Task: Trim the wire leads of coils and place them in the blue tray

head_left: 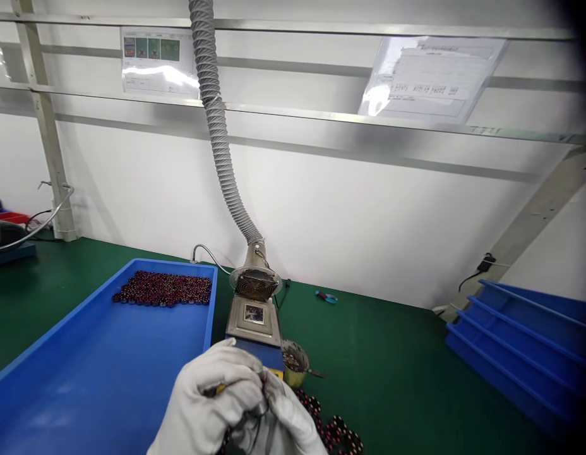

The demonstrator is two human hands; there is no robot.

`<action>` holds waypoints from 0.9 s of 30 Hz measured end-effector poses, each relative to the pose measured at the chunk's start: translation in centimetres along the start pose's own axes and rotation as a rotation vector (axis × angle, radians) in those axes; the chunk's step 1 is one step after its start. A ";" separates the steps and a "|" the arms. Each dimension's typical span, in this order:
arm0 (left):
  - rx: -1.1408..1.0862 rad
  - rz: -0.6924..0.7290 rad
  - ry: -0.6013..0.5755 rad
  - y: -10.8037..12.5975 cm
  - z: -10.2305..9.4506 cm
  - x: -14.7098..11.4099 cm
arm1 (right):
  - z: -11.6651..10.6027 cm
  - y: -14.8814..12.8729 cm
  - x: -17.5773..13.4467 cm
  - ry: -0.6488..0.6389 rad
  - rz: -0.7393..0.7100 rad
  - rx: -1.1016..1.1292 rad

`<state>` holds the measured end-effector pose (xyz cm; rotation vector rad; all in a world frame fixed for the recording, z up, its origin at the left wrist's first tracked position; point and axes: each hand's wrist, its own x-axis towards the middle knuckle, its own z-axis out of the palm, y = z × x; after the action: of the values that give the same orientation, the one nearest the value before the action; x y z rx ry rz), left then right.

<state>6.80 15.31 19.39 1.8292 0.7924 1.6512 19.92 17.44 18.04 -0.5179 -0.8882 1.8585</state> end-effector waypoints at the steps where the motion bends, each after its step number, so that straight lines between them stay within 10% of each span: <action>1: -0.088 -0.057 0.046 -0.1 0.1 -0.1 | -0.2 0.1 0.1 -0.006 -0.019 -0.031; 6: -0.362 -0.292 0.389 0.1 -0.7 -0.7 | -0.9 0.4 -0.1 -0.007 -0.138 -0.126; 12: -0.112 -0.465 -0.011 2.1 -1.0 -0.1 | -1.1 0.2 -0.9 0.056 -0.224 -0.157; 23: -0.576 -0.471 0.390 2.0 -0.7 -0.7 | -0.6 0.9 -1.2 0.119 -0.176 -0.079; 27: -0.279 -0.459 0.108 2.1 -1.1 -0.4 | -1.0 0.7 -1.1 0.086 -0.170 -0.078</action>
<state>5.83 13.61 20.81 1.2619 0.8971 1.4780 20.63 16.60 16.82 -0.5490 -0.9215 1.6414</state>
